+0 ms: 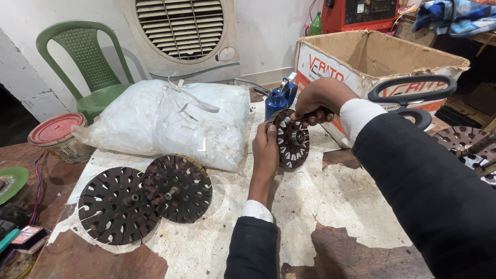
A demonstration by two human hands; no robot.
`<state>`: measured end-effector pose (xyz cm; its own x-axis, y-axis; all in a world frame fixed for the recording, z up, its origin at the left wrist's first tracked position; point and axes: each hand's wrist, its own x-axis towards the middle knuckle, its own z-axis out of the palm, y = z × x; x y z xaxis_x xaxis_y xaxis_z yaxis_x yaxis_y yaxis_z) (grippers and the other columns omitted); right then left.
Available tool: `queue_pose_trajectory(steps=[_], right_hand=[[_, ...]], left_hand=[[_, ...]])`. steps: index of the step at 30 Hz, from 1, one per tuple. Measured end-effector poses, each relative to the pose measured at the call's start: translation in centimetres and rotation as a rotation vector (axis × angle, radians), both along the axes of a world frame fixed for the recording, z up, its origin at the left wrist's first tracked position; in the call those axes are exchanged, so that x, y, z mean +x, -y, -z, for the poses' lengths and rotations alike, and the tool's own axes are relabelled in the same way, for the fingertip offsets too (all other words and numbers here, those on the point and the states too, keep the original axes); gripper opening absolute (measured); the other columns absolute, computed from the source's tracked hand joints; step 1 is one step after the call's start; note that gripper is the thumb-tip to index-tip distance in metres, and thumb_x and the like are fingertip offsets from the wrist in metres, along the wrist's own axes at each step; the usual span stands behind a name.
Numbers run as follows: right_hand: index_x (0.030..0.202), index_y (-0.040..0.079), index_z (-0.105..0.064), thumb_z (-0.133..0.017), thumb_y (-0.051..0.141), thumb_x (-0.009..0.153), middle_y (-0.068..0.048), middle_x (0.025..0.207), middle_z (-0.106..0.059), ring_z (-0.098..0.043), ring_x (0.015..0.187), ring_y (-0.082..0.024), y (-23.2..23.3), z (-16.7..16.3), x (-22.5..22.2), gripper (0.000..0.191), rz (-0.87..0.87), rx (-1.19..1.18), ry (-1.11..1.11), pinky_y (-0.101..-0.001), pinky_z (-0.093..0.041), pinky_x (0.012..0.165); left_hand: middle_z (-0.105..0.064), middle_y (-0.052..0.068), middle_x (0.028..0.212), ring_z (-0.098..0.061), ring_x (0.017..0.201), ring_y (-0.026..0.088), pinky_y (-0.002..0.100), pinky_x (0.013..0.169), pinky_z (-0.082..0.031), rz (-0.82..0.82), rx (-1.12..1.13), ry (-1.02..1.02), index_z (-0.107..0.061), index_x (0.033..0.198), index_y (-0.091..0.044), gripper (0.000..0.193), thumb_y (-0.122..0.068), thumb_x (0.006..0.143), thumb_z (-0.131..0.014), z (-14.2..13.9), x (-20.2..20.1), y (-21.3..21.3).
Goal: The person sits at a workbench fitting white plastic strips into the slots of a circular metal impeller disc, cutting the strips to length with scissors, and pressing the pieces into place by hand. They work on one disc at a time, turning it over and setting finished discs aside on the bench.
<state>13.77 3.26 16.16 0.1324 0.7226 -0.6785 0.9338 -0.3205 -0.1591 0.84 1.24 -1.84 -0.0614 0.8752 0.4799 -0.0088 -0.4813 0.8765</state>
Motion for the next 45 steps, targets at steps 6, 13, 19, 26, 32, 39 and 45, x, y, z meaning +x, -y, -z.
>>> queue_pose_trajectory(steps=[6,13,19,26,32,39,45], right_hand=[[0.075,0.009,-0.058,-0.051,0.042,0.104,0.003,0.058,-0.046,-0.039,0.048,-0.013,0.4,0.9,0.1,0.044,-0.105,0.162,0.068,-0.0318,-0.035,0.047],[0.078,0.004,-0.059,-0.055,0.046,0.102,-0.002,0.06,-0.051,-0.047,0.047,-0.016,3.8,6.3,5.4,0.049,0.089,0.465,-0.497,-0.0349,-0.04,0.044],[0.1,0.004,-0.07,-0.057,0.042,0.103,-0.015,0.082,-0.063,-0.062,0.072,-0.034,3.5,13.1,6.7,0.041,0.128,1.05,-0.128,-0.0479,-0.047,0.066],[0.13,0.007,-0.062,-0.059,0.039,0.1,-0.012,0.128,-0.07,-0.064,0.116,-0.021,3.0,13.5,4.5,0.044,0.117,1.314,-0.61,-0.0355,-0.048,0.098],[0.134,0.011,-0.059,-0.059,0.037,0.097,-0.001,0.12,-0.067,-0.06,0.113,-0.011,3.1,14.3,1.4,0.045,0.313,0.922,-1.178,-0.0292,-0.044,0.1],[0.123,0.01,-0.055,-0.069,0.035,0.093,-0.004,0.108,-0.064,-0.061,0.101,-0.011,3.4,14.2,0.7,0.042,0.346,0.963,-1.186,-0.0282,-0.05,0.09],[0.121,0.013,-0.051,-0.069,0.032,0.09,-0.004,0.103,-0.065,-0.066,0.09,-0.011,3.8,13.6,0.3,0.041,0.477,0.848,-1.238,-0.0284,-0.055,0.078]], left_hand=[[-0.074,0.019,0.106,-0.071,0.097,0.028,0.039,0.087,-0.053,-0.03,0.001,-0.005,-0.062,0.124,0.002,0.038,-0.028,0.106,-0.047,0.3,0.0,0.0],[-0.074,0.018,0.107,-0.07,0.097,0.027,0.038,0.088,-0.053,0.031,-0.032,0.042,-0.061,0.122,0.002,0.037,-0.027,0.105,-0.045,0.2,-0.3,0.0],[-0.074,0.019,0.105,-0.07,0.096,0.028,0.039,0.088,-0.052,-0.003,-0.023,0.01,-0.061,0.122,0.002,0.038,-0.028,0.105,-0.045,0.3,-0.1,0.1],[-0.073,0.015,0.11,-0.068,0.1,0.022,0.035,0.091,-0.052,0.034,0.008,0.074,-0.062,0.126,0.001,0.039,-0.028,0.105,-0.045,0.3,-0.2,0.4],[-0.069,0.009,0.104,-0.063,0.094,0.017,0.033,0.086,-0.051,0.272,-0.243,0.372,-0.065,0.119,0.003,0.037,-0.026,0.103,-0.047,-0.9,-1.0,1.3],[-0.07,0.007,0.105,-0.064,0.094,0.016,0.031,0.086,-0.051,0.303,-0.288,0.408,-0.065,0.119,-0.001,0.042,-0.026,0.095,-0.042,-2.5,-1.9,2.6],[-0.068,0.008,0.101,-0.065,0.089,0.017,0.033,0.081,-0.053,0.301,-0.328,0.381,-0.065,0.116,0.001,0.043,-0.029,0.096,-0.044,-1.9,-2.0,2.1]])
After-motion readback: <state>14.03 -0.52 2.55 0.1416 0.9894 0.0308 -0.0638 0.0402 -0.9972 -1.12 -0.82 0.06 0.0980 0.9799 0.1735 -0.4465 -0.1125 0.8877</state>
